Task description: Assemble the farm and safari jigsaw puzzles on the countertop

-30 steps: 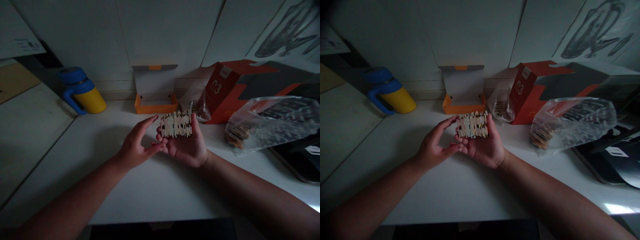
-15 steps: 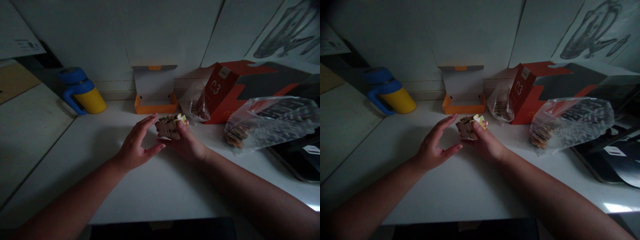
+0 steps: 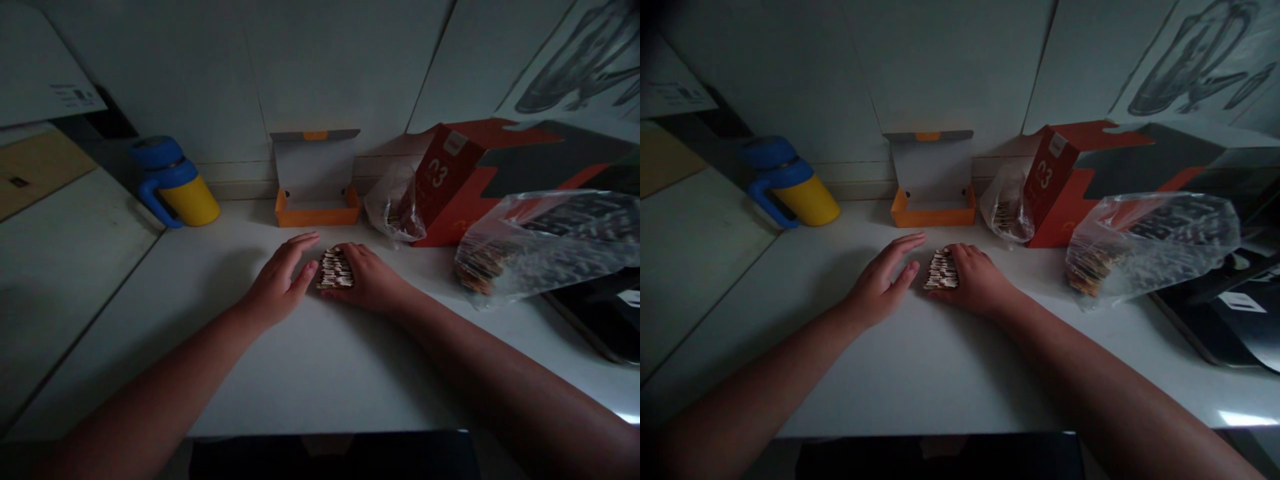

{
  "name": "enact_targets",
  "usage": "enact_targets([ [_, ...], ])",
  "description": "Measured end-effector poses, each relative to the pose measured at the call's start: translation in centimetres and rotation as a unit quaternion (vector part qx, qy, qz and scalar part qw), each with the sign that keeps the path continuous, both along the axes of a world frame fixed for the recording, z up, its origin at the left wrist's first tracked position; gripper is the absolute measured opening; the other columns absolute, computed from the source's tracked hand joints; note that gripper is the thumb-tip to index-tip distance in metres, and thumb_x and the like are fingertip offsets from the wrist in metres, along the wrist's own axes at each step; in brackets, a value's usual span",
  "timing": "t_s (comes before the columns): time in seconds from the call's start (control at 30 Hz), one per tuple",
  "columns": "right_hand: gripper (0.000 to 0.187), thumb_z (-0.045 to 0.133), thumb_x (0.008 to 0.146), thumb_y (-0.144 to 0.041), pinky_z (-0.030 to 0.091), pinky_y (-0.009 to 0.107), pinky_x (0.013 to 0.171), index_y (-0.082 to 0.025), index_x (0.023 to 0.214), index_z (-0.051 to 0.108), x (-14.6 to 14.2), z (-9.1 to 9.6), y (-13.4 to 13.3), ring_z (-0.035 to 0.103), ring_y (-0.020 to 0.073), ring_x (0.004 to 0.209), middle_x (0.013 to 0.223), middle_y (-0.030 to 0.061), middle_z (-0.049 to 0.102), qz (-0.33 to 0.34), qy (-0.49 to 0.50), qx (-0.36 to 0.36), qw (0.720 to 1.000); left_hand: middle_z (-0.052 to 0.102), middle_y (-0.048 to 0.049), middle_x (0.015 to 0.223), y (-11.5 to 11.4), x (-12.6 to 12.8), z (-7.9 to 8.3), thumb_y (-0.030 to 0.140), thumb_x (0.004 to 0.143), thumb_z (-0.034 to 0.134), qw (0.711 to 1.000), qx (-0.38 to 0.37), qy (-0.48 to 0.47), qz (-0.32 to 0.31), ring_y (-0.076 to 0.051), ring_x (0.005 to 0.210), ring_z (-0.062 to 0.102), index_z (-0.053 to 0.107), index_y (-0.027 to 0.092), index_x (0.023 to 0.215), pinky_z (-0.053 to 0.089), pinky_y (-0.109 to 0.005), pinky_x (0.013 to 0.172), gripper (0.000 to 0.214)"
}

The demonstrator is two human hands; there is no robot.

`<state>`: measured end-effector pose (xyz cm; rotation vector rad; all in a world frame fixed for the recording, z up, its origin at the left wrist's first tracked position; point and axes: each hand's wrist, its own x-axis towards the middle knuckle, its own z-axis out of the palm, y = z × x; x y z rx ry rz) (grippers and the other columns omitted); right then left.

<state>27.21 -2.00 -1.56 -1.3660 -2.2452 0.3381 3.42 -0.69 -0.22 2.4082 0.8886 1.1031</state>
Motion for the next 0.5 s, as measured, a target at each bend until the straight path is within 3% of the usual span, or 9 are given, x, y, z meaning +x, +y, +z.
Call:
enact_targets([
  [0.23, 0.104, 0.082, 0.071, -0.077, 0.047, 0.057, 0.109, -0.017, 0.147, 0.044, 0.4, -0.8, 0.1, 0.058, 0.0419, 0.128, 0.139, 0.0222, 0.061, 0.023, 0.003, 0.006, 1.0, 0.053, -0.0121, 0.159, 0.2, 0.0, -0.8, 0.04, 0.11, 0.042, 0.994, -0.099, 0.056, -0.002, -0.024, 0.149, 0.047, 0.045, 0.024, 0.152, 0.037, -0.049, 0.127, 0.045],
  [0.33, 0.114, 0.082, 0.069, -0.077, 0.045, 0.057, 0.112, -0.015, 0.154, 0.038, 0.6, -0.6, 0.0, 0.056, 0.0428, 0.132, 0.144, 0.0251, 0.057, 0.035, 0.008, 0.004, 0.999, 0.048, -0.014, 0.162, 0.2, -0.2, -0.8, 0.051, 0.104, 0.052, 0.989, -0.126, 0.072, -0.02, -0.028, 0.151, 0.045, 0.04, 0.024, 0.156, 0.035, -0.05, 0.128, 0.059],
  [0.5, 0.102, 0.087, 0.072, -0.065, 0.048, 0.054, 0.11, -0.016, 0.15, 0.042, 1.1, -0.2, 0.1, 0.06, 0.0399, 0.129, 0.14, 0.0238, 0.059, 0.053, 0.017, -0.002, 0.998, 0.043, -0.0188, 0.165, 0.3, -0.3, -1.1, 0.063, 0.084, 0.077, 0.981, -0.159, 0.104, -0.046, -0.035, 0.151, 0.044, 0.033, 0.023, 0.161, 0.037, -0.053, 0.126, 0.097],
])
